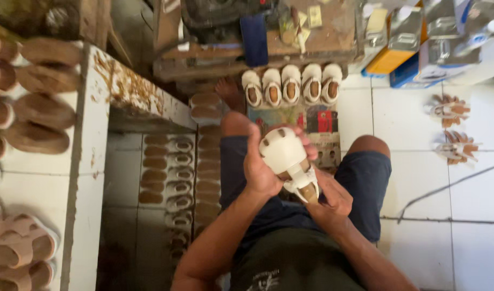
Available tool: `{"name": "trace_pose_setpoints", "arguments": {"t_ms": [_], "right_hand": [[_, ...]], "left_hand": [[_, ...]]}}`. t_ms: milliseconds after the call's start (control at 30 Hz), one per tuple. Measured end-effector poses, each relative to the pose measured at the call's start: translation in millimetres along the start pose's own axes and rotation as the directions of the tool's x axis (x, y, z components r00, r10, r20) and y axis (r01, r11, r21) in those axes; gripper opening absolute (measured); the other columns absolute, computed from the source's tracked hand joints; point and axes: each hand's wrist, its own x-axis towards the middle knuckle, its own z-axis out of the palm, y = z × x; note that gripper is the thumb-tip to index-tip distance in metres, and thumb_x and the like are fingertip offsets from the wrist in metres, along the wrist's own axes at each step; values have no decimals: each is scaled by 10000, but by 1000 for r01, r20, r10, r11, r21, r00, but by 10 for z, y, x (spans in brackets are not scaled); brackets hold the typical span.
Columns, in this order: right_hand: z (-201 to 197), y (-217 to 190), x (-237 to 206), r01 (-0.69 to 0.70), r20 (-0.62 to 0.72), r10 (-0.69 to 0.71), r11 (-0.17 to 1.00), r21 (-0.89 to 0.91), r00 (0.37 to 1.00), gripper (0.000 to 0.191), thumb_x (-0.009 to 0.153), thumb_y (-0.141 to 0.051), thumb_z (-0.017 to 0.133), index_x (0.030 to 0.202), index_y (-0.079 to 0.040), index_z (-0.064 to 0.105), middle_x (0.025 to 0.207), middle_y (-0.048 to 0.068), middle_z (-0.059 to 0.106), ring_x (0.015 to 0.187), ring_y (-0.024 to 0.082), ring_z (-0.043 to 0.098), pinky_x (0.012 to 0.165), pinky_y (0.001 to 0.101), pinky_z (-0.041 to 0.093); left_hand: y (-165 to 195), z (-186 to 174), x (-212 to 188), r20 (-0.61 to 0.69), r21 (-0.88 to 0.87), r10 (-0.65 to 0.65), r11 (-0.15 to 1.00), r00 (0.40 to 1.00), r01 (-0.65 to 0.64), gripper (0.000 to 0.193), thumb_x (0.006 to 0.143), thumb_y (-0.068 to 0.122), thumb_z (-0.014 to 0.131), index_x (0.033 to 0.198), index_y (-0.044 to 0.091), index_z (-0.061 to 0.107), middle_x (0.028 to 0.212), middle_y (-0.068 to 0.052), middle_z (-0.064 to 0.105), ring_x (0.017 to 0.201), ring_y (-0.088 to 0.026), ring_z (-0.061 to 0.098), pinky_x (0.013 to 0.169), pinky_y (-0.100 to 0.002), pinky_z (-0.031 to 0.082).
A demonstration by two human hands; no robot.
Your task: The person sits on the floor and assembles wedge sandals, fitting white cut-out insole and strap pieces onto wooden wedge lasts by hand, pressing the pieces into place, then sets finished sandals aside and picks up the next last to continue assembly.
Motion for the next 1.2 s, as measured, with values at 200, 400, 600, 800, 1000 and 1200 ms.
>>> {"name": "trace_pose_setpoints", "arguments": {"t_ms": [200,400,600,800,1000,1200], "right_hand": [[-108,254,82,207,-159,-213,977,-56,964,442,818,-2,826,1214,35,634,1113,199,658,1004,325,676,900,393,575],[-405,194,59,190,95,-228,935,299,969,372,971,-44,618,1339,-31,568,1263,155,592,1212,323,615,1100,436,501],[-468,182,-90,-640,494,419,601,478,762,554,1114,-287,410,1583,2,351,1535,133,491,1421,218,468,1201,376,352],[-501,134,-380,-827,589,588,469,310,555,491,1086,-192,419,1533,1,480,1412,111,621,1265,140,562,1094,291,428],[-596,32,-380,-798,575,570,523,298,588,452,1050,-85,469,1487,8,537,1415,117,633,1258,153,585,1074,282,454],[-712,-70,-129,-683,587,477,705,189,655,412,963,-44,592,1368,-20,661,1211,94,622,1099,162,602,908,274,492]], "left_hand": [[-71,144,-151,-398,459,162,887,903,43,476,1047,400,478,1438,130,447,1335,-101,615,1253,-216,600,1122,-402,470],[-1,-30,-309,-399,544,47,816,916,195,629,972,102,605,1571,86,414,1315,-122,591,1196,-221,579,1063,-375,456],[-520,-209,-765,-536,338,-95,887,839,316,491,1012,193,449,1440,-39,514,1286,-144,644,1165,-218,629,1028,-331,484],[-633,-402,-1095,-549,330,-286,789,785,518,475,1038,172,496,1469,-27,489,1307,-120,627,1167,-179,605,1037,-318,470],[-416,-333,-1077,-487,471,-351,665,800,579,466,979,116,619,1414,-42,559,1255,-85,679,1129,-134,637,1019,-294,496],[-434,-268,-1040,-556,554,-271,583,786,594,327,964,151,666,1213,-57,702,1040,-63,756,893,-105,682,811,-269,552]]}}
